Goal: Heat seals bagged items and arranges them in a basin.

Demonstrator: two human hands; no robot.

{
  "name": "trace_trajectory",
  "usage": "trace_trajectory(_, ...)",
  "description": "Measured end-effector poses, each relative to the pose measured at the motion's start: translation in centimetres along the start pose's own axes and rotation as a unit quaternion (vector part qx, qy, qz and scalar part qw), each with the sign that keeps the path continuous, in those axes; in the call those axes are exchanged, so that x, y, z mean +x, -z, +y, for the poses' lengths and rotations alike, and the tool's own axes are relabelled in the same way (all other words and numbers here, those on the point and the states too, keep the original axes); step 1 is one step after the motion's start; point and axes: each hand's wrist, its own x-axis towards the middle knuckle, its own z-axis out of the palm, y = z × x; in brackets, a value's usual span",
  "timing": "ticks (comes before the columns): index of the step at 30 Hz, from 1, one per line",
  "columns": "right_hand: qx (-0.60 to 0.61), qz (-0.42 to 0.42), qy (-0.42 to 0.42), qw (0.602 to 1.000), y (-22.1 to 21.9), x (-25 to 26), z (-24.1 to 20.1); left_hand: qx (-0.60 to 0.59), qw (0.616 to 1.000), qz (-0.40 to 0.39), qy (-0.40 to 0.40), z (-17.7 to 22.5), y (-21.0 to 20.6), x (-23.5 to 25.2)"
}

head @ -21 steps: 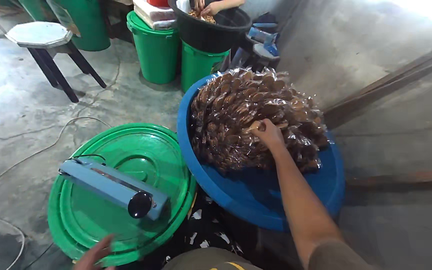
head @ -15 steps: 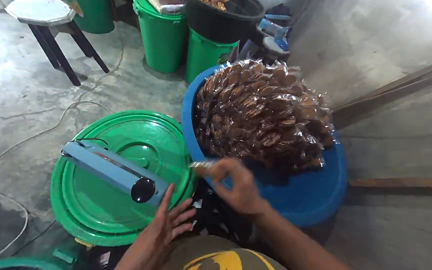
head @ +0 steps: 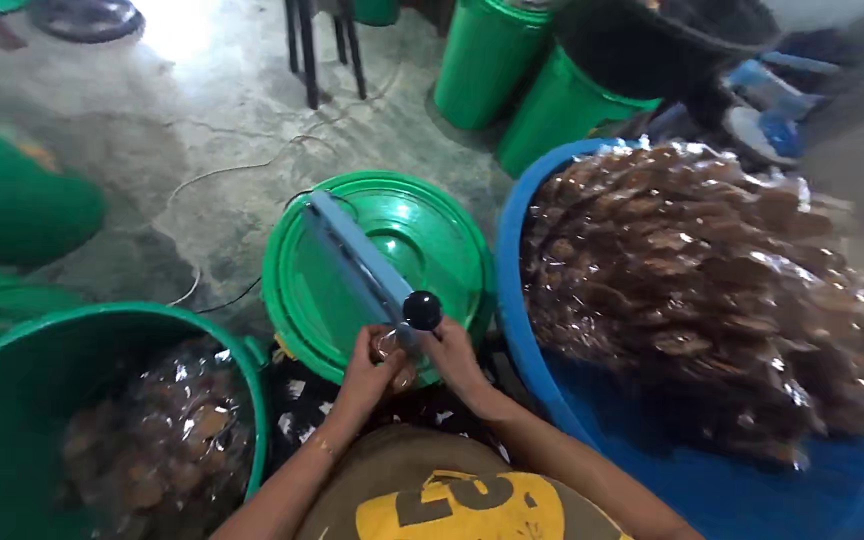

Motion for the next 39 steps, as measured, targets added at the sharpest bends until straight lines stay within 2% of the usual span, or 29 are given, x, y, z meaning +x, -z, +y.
trace_trajectory(2,-0.102,0.041,0.087,0.99,-0.8,2.0,0.1,0.037,0.997,0.061,-0.026,-0.2,0.5,1.5)
trace_trajectory(4,-0.17,0.023,0.076,0.982,-1.1,4.3,0.4,0.071,0.992,0.102,-0.034,-0.2,0.8,3.1)
trace_trajectory(6,-0.25,-0.026,0.03,0.968,-0.6,7.2,-0.6,0.091,0.988,0.121,-0.03,0.5,1.0,4.5)
trace_trajectory(8,-0.242,-0.061,-0.006,0.968,0.7,9.3,-2.8,0.094,0.987,0.13,-0.028,1.5,1.5,5.5)
trace_trajectory(10,-0.177,-0.111,0.017,0.978,2.3,9.5,-5.3,0.091,0.985,0.143,-0.029,2.3,2.4,6.7)
trace_trajectory(12,-0.224,-0.216,0.078,0.947,3.3,7.7,-7.9,0.082,0.984,0.158,-0.024,2.6,3.5,8.1)
trace_trajectory(14,-0.36,-0.27,0.083,0.889,2.5,6.0,-9.0,0.071,0.983,0.169,-0.013,2.5,4.6,9.2)
trace_trajectory(16,-0.428,-0.253,0.051,0.867,0.7,5.0,-8.0,0.062,0.984,0.167,0.007,2.3,5.4,9.7)
trace_trajectory(17,-0.428,-0.213,0.061,0.876,-0.1,4.6,-6.9,0.057,0.985,0.162,0.012,2.1,5.8,9.7)
trace_trajectory(19,-0.394,-0.083,0.171,0.899,-1.1,3.9,-3.9,0.04,0.987,0.153,0.018,1.8,6.4,9.2)
trace_trajectory(20,-0.373,-0.028,0.23,0.898,-1.5,3.9,-2.6,0.023,0.988,0.154,0.014,1.7,6.5,8.8)
trace_trajectory(22,-0.347,0.019,0.29,0.892,-1.7,4.0,-1.4,-0.013,0.985,0.174,0.0,1.8,6.5,8.1)
trace_trajectory(27,-0.325,0.018,0.296,0.898,-1.7,4.1,-0.8,-0.073,0.968,0.237,-0.029,2.7,5.4,7.0)
trace_trajectory(30,-0.302,0.008,0.275,0.913,-1.3,4.0,-0.8,-0.103,0.977,0.185,-0.007,2.4,5.1,7.7)
trace_trajectory(32,-0.292,-0.002,0.259,0.921,-0.9,3.9,-1.0,-0.066,0.985,0.159,0.019,2.6,4.4,8.5)
trace_trajectory(34,-0.278,-0.015,0.258,0.925,-0.5,3.8,-1.6,0.035,0.989,0.145,0.004,2.8,3.9,8.7)
trace_trajectory(36,-0.262,0.014,0.338,0.904,-0.3,3.9,-1.4,0.133,0.978,0.155,-0.048,2.9,4.0,8.3)
trace_trajectory(39,-0.235,0.054,0.465,0.852,0.5,3.2,-0.8,0.138,0.969,0.155,-0.131,2.2,4.6,7.0)
